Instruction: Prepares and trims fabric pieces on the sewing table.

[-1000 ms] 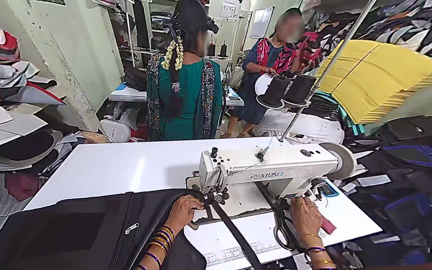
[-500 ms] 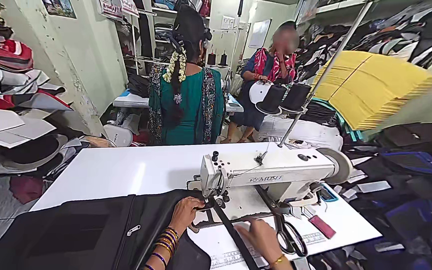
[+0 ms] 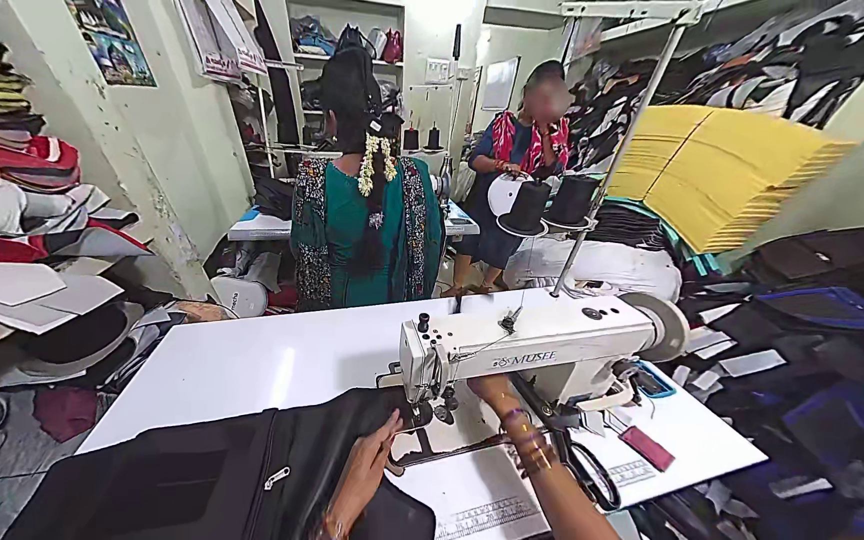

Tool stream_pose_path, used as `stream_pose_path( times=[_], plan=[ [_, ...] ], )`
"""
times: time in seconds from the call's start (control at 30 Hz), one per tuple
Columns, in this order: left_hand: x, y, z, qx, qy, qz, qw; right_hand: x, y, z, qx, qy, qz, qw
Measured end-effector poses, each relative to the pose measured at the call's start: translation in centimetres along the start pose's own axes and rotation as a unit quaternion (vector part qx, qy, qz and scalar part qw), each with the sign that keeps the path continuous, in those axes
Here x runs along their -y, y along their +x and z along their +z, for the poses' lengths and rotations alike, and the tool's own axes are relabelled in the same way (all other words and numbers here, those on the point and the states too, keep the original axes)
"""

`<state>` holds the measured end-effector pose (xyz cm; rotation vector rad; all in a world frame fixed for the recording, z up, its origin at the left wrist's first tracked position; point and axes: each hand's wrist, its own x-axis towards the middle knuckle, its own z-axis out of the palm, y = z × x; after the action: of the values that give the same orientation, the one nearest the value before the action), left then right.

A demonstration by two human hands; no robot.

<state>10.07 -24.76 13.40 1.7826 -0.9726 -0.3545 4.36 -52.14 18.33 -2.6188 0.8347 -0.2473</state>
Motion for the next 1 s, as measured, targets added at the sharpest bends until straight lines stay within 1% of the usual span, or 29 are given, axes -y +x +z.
stream_pose_path(
  times=[0.03,0.07,0.1,0.13,0.17,0.2,0.23,0.27,0.3,0.33,0.37,0.4,0.47,0.53,0.6,0.67,0.7,0.73,0.77,0.8,0.83,0.9,0.93,0.97,1.0],
  plan=[
    [-1.0,-1.4,0.5,-0.039,-0.110,0.002,0.993,-0.1,-1.6,0.0,-0.043,0.058,-0.038,0.997],
    [-2.7,-2.8,1.0,-0.060,-0.236,-0.003,0.970,0.1,-3.8,-0.2,-0.049,0.134,-0.066,0.988],
    [-4.7,-4.0,1.5,-0.065,-0.347,-0.010,0.936,0.3,-6.4,0.0,-0.031,0.231,-0.092,0.968],
    [-6.1,-4.9,2.0,-0.066,-0.405,0.001,0.912,0.6,-9.2,0.7,0.000,0.334,-0.116,0.935],
    [-6.9,-5.2,2.6,-0.068,-0.389,0.034,0.918,1.0,-11.9,1.5,0.044,0.425,-0.136,0.894],
    [-7.6,-5.1,3.0,-0.066,-0.315,0.067,0.945,1.7,-14.5,1.9,0.094,0.500,-0.150,0.848],
    [-8.4,-5.0,3.4,-0.071,-0.214,0.087,0.970,2.4,-16.7,2.2,0.138,0.558,-0.163,0.802],
    [-9.2,-4.6,3.6,-0.069,-0.120,0.101,0.985,3.1,-18.3,2.2,0.168,0.608,-0.170,0.757],
    [-9.9,-4.2,3.8,-0.059,-0.052,0.114,0.990,3.7,-19.4,2.1,0.191,0.661,-0.164,0.707],
    [-10.5,-4.0,3.7,-0.045,-0.029,0.123,0.991,4.0,-20.0,2.0,0.217,0.707,-0.154,0.656],
    [-11.1,-4.0,3.3,-0.024,-0.032,0.130,0.991,3.9,-20.3,1.8,0.240,0.743,-0.138,0.610],
    [-11.5,-4.3,2.6,0.008,-0.044,0.138,0.989,3.8,-20.4,1.5,0.263,0.765,-0.112,0.577],
    [-12.1,-5.0,1.5,0.067,-0.058,0.160,0.983,3.4,-20.6,0.6,0.313,0.775,-0.062,0.545],
    [-12.6,-5.8,1.2,0.095,-0.020,0.174,0.980,3.2,-21.1,0.5,0.346,0.789,-0.057,0.505],
    [-13.3,-6.4,0.9,0.112,0.052,0.186,0.975,3.1,-21.5,0.6,0.383,0.793,-0.084,0.466],
    [-14.2,-6.7,0.2,0.132,0.083,0.198,0.968,3.5,-21.4,0.5,0.406,0.783,-0.160,0.443],
    [-14.6,-6.9,-0.2,0.141,0.086,0.205,0.965,3.9,-21.2,0.3,0.406,0.775,-0.208,0.438],
    [-14.8,-7.1,-0.6,0.147,0.082,0.210,0.963,4.1,-20.9,0.0,0.403,0.763,-0.248,0.441],
    [-14.7,-7.2,-1.0,0.155,0.071,0.215,0.962,4.0,-20.8,-0.4,0.402,0.750,-0.264,0.454],
    [-14.1,-7.4,-1.3,0.168,0.063,0.216,0.960,3.6,-20.7,-0.7,0.398,0.735,-0.265,0.480],
    [-13.0,-7.6,-1.5,0.185,0.060,0.211,0.958,2.8,-20.7,-1.2,0.381,0.712,-0.254,0.532],
    [-9.0,-7.9,-1.5,0.231,0.075,0.169,0.955,0.7,-21.0,-2.6,0.302,0.629,-0.214,0.683],
    [-6.6,-7.8,-1.3,0.262,0.091,0.130,0.952,-0.6,-20.9,-3.2,0.265,0.591,-0.187,0.739],
    [-4.0,-7.8,-0.8,0.280,0.118,0.105,0.947,-1.8,-20.8,-3.8,0.234,0.564,-0.150,0.777],
    [-1.9,-7.9,-0.2,0.281,0.158,0.104,0.941,-2.8,-20.7,-4.1,0.212,0.557,-0.110,0.796]
  ],
)
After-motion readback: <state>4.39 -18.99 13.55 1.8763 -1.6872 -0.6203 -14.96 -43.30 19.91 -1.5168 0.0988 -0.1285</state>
